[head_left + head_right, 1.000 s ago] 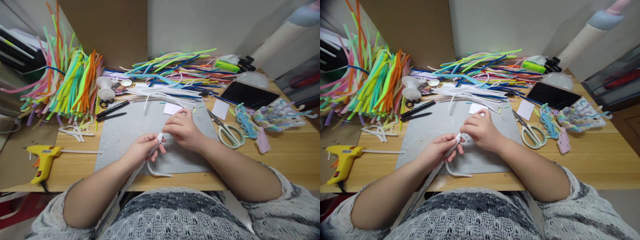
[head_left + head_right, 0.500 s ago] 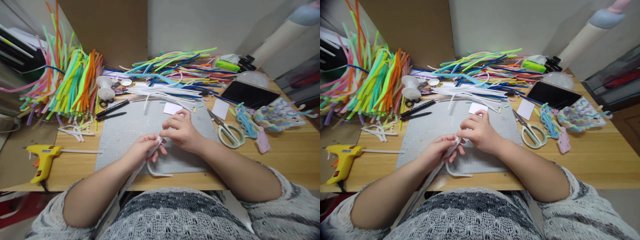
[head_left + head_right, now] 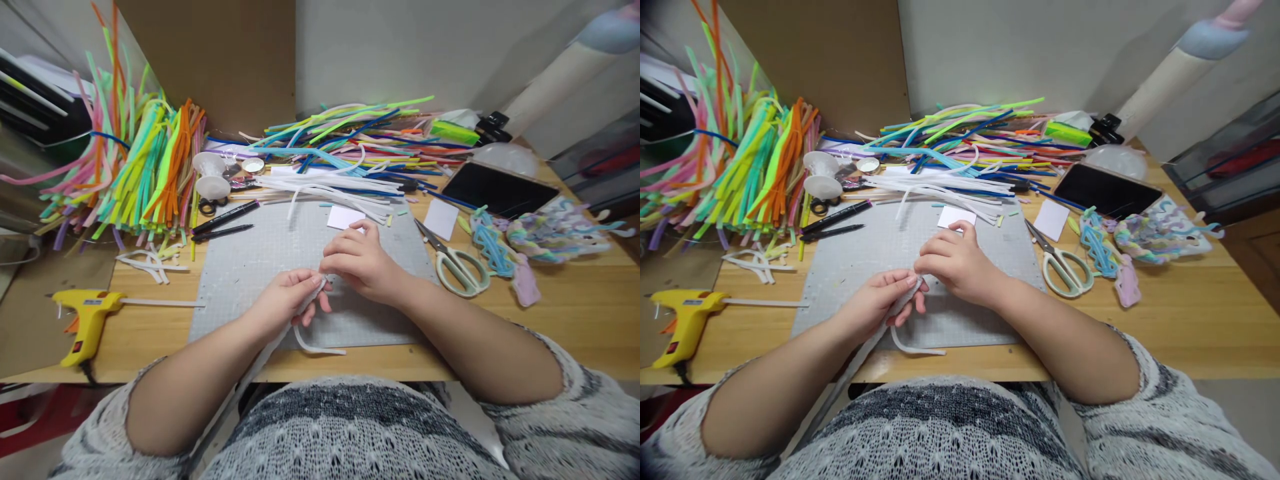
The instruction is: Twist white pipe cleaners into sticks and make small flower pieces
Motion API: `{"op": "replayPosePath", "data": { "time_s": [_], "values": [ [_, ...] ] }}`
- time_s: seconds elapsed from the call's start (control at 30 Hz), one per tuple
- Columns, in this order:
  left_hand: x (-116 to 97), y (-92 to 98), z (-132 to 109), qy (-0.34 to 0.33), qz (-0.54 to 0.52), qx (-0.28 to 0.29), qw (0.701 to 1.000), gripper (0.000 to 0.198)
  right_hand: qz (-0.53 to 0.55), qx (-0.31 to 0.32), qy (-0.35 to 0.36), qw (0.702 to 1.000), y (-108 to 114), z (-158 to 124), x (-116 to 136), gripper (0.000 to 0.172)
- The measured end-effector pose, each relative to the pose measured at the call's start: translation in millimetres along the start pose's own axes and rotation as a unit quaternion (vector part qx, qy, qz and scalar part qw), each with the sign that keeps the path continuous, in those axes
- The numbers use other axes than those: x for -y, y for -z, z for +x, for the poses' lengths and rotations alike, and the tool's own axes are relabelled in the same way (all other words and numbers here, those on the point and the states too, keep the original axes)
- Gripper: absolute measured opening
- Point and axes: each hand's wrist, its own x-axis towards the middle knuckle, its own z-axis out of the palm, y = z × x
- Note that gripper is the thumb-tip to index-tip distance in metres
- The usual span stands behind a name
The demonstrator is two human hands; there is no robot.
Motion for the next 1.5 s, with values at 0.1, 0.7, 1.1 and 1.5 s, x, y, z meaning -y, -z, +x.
{"op": "replayPosePath", "data": {
  "time_s": [0.1, 0.7, 1.1, 1.5],
  "values": [
    [-0.3, 1.1, -0.2, 0.003, 0.007, 0.003, 1.000, 0.024, 0.018, 0.008, -0.007, 1.000, 2.2, 0.2, -1.6, 0.017],
    [-6.0, 2.0, -4.2, -0.060, 0.031, -0.063, 0.996, 0.026, -0.088, 0.059, 0.017, 0.994, 3.1, 1.0, 16.6, 0.023],
    [-1.4, 1.2, -3.5, -0.040, -0.005, -0.029, 0.999, 0.028, -0.058, 0.021, 0.072, 0.996, 19.1, 8.0, 16.4, 0.020],
    [-11.3, 5.5, -5.2, -0.041, -0.056, -0.033, 0.997, 0.027, 0.364, 0.144, -0.245, 0.887, 4.1, 10.3, 8.2, 0.013]
  ]
}}
